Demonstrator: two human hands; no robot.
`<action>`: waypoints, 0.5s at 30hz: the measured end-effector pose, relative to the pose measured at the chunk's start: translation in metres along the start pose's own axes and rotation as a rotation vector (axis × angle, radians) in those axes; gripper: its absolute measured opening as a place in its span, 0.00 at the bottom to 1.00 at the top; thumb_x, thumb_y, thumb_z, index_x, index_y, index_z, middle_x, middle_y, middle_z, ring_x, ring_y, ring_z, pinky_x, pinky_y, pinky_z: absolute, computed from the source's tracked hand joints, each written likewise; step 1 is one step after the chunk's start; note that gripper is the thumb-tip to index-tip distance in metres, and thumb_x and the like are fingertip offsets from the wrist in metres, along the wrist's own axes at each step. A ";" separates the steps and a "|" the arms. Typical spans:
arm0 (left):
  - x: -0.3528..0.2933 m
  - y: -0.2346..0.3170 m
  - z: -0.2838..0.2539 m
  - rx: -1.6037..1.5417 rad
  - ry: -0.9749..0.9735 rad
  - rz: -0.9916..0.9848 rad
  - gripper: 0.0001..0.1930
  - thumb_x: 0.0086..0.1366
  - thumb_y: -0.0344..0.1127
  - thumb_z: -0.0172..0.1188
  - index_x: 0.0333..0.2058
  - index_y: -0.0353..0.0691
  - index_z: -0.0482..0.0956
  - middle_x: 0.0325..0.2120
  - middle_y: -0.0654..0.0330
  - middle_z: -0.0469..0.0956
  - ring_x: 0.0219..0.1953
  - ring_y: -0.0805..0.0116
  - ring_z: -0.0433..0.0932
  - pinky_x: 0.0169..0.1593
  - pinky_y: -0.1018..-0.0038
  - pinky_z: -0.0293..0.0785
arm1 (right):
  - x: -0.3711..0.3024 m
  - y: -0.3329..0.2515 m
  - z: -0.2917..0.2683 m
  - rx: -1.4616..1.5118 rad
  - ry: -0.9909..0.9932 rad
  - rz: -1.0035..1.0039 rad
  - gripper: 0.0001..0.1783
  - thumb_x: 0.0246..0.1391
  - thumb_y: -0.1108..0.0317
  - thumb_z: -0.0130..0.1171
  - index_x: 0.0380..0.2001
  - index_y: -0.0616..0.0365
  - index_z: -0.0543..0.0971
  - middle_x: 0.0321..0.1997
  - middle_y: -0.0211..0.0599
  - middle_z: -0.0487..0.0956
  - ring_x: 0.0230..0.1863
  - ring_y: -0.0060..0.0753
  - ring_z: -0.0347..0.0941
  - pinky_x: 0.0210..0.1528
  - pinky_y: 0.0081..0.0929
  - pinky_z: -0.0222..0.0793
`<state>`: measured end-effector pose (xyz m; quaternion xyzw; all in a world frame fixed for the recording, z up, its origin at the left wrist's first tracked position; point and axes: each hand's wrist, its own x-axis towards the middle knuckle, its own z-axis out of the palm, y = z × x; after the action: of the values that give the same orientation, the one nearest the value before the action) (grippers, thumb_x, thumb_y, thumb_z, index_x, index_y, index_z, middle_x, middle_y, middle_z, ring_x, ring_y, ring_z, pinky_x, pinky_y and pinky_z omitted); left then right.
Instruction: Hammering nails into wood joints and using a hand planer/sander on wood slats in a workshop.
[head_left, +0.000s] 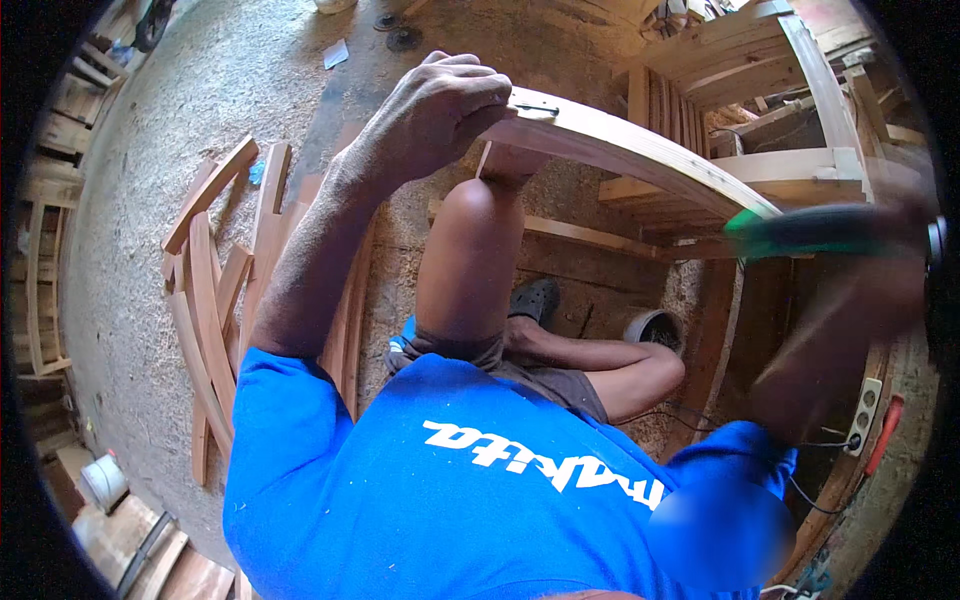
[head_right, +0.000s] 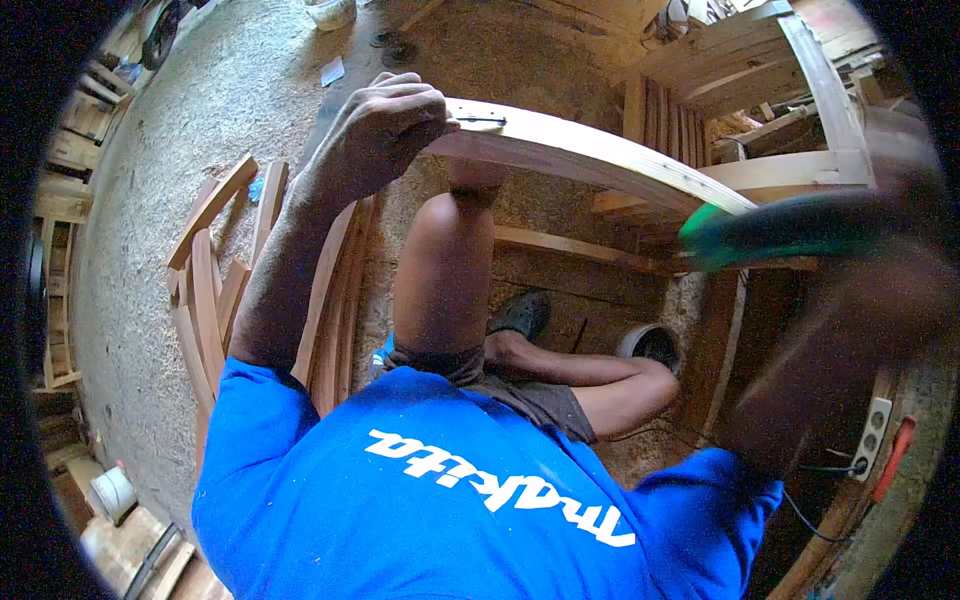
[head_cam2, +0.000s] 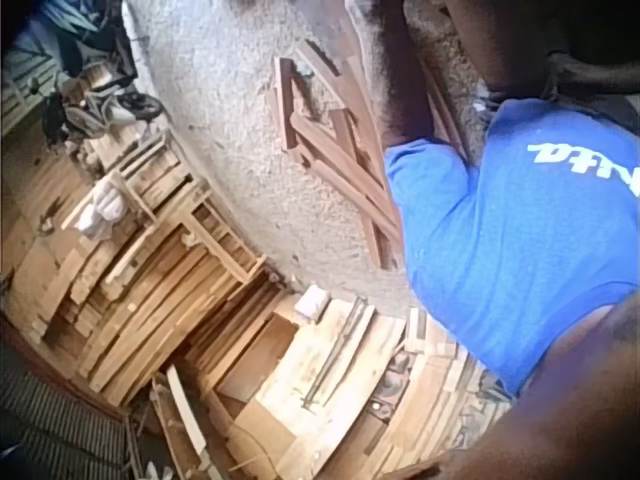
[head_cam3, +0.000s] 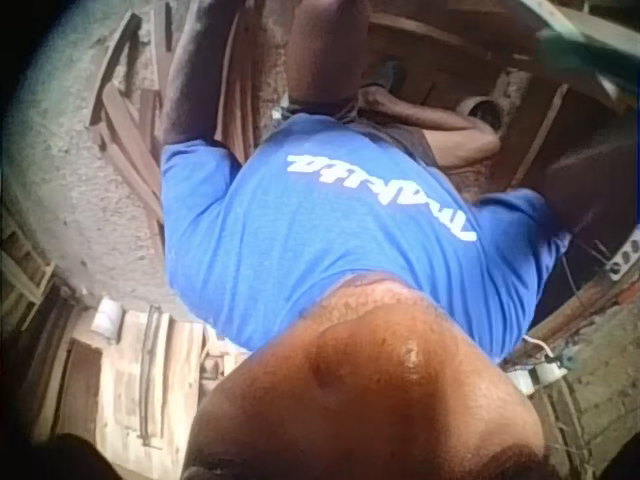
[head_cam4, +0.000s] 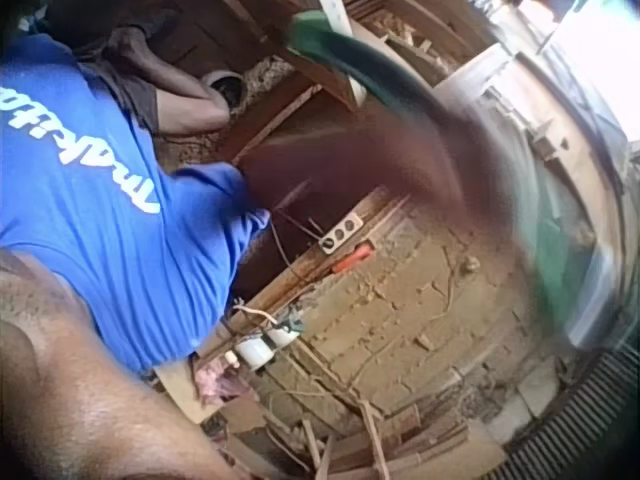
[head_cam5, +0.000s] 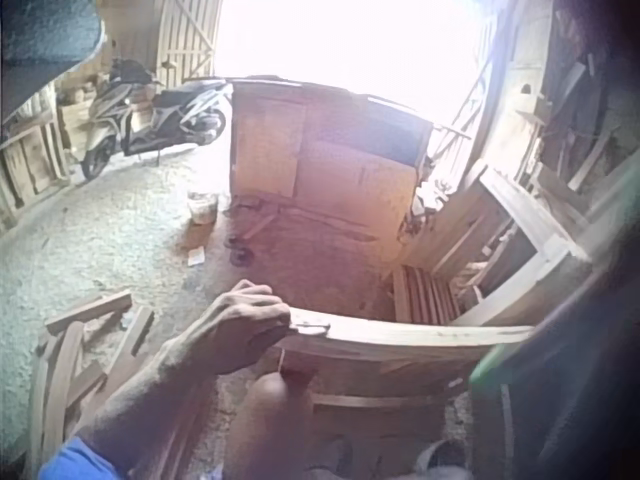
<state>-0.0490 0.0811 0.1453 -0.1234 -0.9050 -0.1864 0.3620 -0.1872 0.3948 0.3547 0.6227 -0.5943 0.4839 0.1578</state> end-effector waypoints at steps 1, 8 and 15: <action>0.002 -0.001 0.004 0.006 -0.020 -0.005 0.06 0.65 0.35 0.63 0.33 0.39 0.79 0.28 0.57 0.79 0.37 0.56 0.79 0.43 0.61 0.72 | -0.014 0.005 0.099 -0.082 -0.156 0.205 0.15 0.64 0.69 0.52 0.53 0.53 0.69 0.38 0.39 0.77 0.38 0.34 0.73 0.38 0.32 0.71; 0.005 0.006 -0.003 0.027 -0.012 0.029 0.08 0.67 0.35 0.63 0.31 0.36 0.78 0.29 0.54 0.80 0.35 0.56 0.80 0.39 0.64 0.75 | -0.099 -0.008 0.030 -0.004 -0.038 0.809 0.27 0.72 0.61 0.50 0.70 0.52 0.61 0.30 0.36 0.73 0.14 0.12 0.62 0.14 0.12 0.57; 0.027 0.031 0.059 0.198 0.200 -0.230 0.10 0.73 0.37 0.55 0.33 0.39 0.70 0.22 0.55 0.75 0.21 0.56 0.77 0.27 0.60 0.76 | -0.132 -0.022 -0.011 0.171 0.253 0.790 0.26 0.73 0.59 0.47 0.70 0.52 0.60 0.26 0.32 0.69 0.13 0.17 0.61 0.14 0.16 0.60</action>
<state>-0.0932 0.1368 0.1325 0.0361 -0.8865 -0.1479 0.4369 -0.1490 0.4864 0.2640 0.2937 -0.7209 0.6273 -0.0201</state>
